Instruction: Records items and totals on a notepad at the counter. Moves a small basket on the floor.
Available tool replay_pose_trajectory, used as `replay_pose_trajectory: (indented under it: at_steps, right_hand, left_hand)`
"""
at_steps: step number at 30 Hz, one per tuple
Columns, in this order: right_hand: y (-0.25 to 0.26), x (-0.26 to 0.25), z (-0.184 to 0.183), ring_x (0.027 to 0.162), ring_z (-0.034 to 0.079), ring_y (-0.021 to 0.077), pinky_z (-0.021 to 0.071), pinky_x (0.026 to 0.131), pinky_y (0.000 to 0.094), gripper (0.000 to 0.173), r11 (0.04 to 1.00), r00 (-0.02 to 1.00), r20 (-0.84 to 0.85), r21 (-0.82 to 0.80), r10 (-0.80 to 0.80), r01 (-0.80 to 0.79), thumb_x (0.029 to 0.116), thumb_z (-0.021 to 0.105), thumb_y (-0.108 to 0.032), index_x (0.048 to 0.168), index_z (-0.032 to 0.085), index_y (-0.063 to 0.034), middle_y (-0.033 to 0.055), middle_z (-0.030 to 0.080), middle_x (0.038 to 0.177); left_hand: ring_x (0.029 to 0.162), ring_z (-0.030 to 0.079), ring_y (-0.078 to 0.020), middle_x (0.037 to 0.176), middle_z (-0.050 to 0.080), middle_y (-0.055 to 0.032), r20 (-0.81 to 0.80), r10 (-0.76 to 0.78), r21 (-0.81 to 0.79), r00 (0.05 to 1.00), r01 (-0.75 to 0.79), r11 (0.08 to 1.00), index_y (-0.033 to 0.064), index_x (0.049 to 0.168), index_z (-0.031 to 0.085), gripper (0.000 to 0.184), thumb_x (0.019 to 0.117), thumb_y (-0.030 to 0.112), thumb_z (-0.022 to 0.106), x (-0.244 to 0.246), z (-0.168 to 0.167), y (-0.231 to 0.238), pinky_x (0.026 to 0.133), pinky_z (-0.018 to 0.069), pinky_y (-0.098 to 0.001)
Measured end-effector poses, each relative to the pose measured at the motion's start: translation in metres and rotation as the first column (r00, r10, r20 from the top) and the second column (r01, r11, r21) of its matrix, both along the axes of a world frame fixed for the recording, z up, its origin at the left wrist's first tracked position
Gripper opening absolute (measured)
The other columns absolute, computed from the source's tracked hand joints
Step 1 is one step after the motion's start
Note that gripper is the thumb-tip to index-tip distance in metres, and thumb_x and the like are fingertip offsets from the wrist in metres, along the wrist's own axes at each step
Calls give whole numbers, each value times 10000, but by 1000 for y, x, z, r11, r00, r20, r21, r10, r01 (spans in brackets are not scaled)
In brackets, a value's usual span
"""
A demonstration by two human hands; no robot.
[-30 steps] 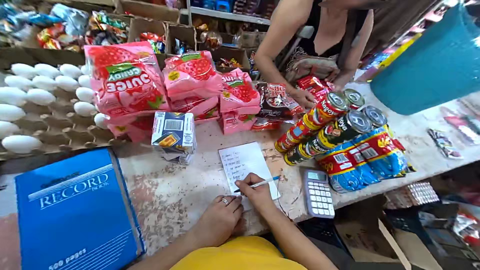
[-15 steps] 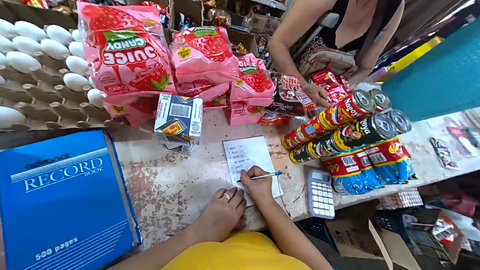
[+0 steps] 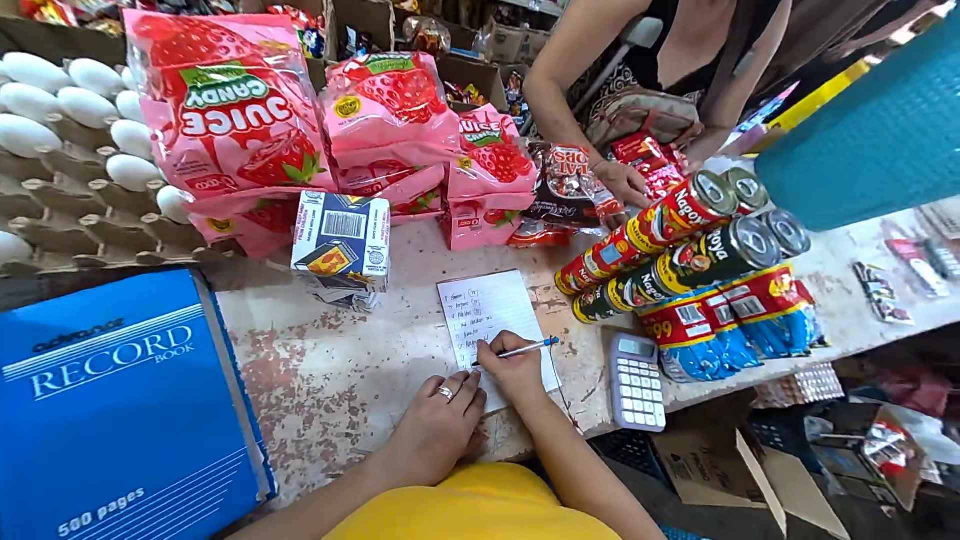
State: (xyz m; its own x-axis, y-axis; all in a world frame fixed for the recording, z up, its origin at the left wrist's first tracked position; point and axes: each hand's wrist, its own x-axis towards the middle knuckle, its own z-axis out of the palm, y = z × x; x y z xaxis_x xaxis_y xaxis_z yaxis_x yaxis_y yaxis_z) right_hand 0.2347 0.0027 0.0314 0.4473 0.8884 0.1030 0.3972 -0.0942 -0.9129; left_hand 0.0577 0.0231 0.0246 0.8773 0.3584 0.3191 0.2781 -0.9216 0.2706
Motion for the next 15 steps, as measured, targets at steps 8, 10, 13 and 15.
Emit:
replay_pose_trajectory:
  at_steps: [8, 10, 13, 15]
  right_hand:
    - [-1, -1, 0, 494, 409, -63, 341, 487, 131, 303, 1000, 1000, 6, 14, -24, 24, 839, 677, -59, 590, 517, -121, -115, 460, 538]
    - [1, 1, 2, 494, 407, -64, 339, 487, 132, 304, 1000, 1000, -13, 2, -18, 18, 835, 667, -49, 589, 509, -133, -121, 455, 539]
    - [1, 0, 1, 495, 418, -69, 353, 487, 123, 299, 998, 999, -23, 40, -41, 42, 833, 668, -25, 594, 520, -128, -120, 468, 540]
    - [0, 0, -1, 500, 412, -69, 346, 491, 123, 295, 999, 999, -13, 40, -33, 34, 832, 664, -31, 592, 519, -123, -119, 463, 543]
  left_hand:
    - [1181, 684, -265, 1322, 685, -120, -25, 11, 20, 1000, -11, 1000, 78, 1168, 731, 483, 860, 450, 699, 0, 0, 0, 875, 571, -456]
    - [1185, 681, -258, 1331, 682, -112, -31, 16, 23, 999, -15, 1000, 83, 1174, 730, 492, 859, 460, 697, 0, 0, 0, 875, 568, -453]
    - [1198, 674, -260, 1344, 673, -115, -39, 10, 26, 999, -9, 1000, 82, 1190, 722, 520, 866, 486, 684, -1, -1, 0, 875, 565, -461]
    - [1200, 672, -256, 1345, 674, -107, -43, 13, 27, 999, -12, 1000, 87, 1195, 721, 524, 864, 491, 680, -1, -1, 0, 878, 564, -461]
